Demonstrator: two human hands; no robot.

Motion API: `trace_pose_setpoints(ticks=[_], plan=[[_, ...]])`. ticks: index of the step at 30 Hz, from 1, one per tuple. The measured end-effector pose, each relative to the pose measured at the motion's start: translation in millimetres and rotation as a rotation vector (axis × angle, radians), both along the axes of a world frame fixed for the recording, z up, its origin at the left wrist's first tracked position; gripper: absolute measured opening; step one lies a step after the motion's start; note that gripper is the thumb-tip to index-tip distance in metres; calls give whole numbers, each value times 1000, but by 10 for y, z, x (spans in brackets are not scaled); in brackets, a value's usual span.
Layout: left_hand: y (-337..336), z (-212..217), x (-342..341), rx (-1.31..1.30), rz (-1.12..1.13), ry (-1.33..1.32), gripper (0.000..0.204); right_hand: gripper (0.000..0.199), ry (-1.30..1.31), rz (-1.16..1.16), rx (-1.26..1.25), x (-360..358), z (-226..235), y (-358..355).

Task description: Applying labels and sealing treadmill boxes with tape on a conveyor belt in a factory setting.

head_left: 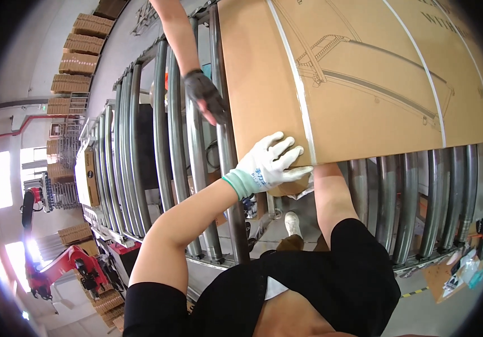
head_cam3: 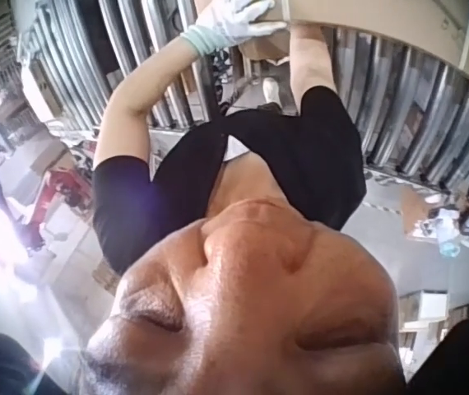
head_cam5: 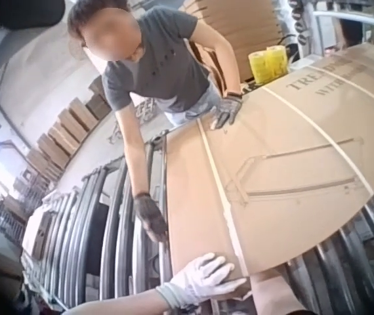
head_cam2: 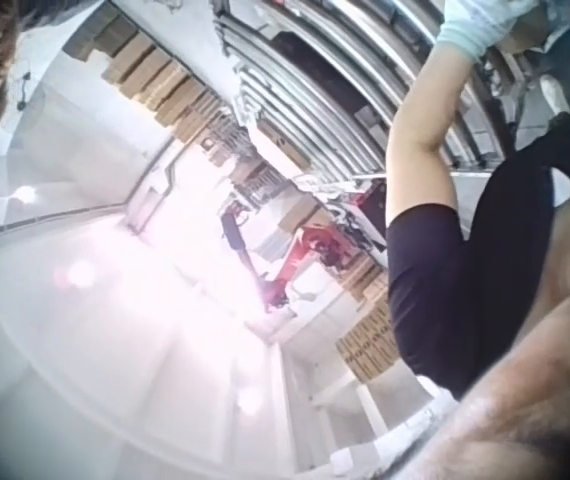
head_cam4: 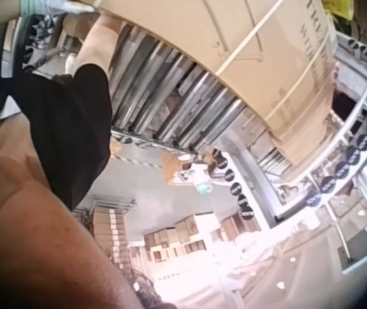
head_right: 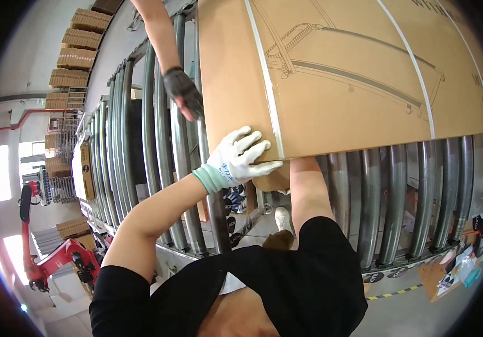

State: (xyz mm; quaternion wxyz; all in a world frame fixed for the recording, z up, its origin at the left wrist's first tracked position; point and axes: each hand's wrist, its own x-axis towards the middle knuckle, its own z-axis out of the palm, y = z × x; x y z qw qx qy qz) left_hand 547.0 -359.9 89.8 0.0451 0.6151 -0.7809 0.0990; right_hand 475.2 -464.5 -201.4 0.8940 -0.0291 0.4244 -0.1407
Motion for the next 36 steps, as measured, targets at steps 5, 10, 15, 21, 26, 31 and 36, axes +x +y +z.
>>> trace_pose_setpoints(ticks=[5,10,15,21,26,31,36], plan=[[-20,10,1,15,-1,-3,45,45,-61,-36,27,-113,-16,72],[10,-5,-14,18,-3,48,45,45,-149,-69,44,-135,90,102],[82,-71,-4,-24,-4,21,41,46,-223,-85,52,-349,34,305],[60,-76,20,-101,-37,46,42,49,-267,-78,111,-406,-241,252],[-79,-61,-26,-107,-61,61,42,49,-333,-32,-153,-498,-684,92],[84,-39,12,-94,-28,16,43,51,-437,-42,139,-173,-436,183],[71,-4,-31,-69,-5,31,42,51,-400,83,-110,-105,-330,47]])
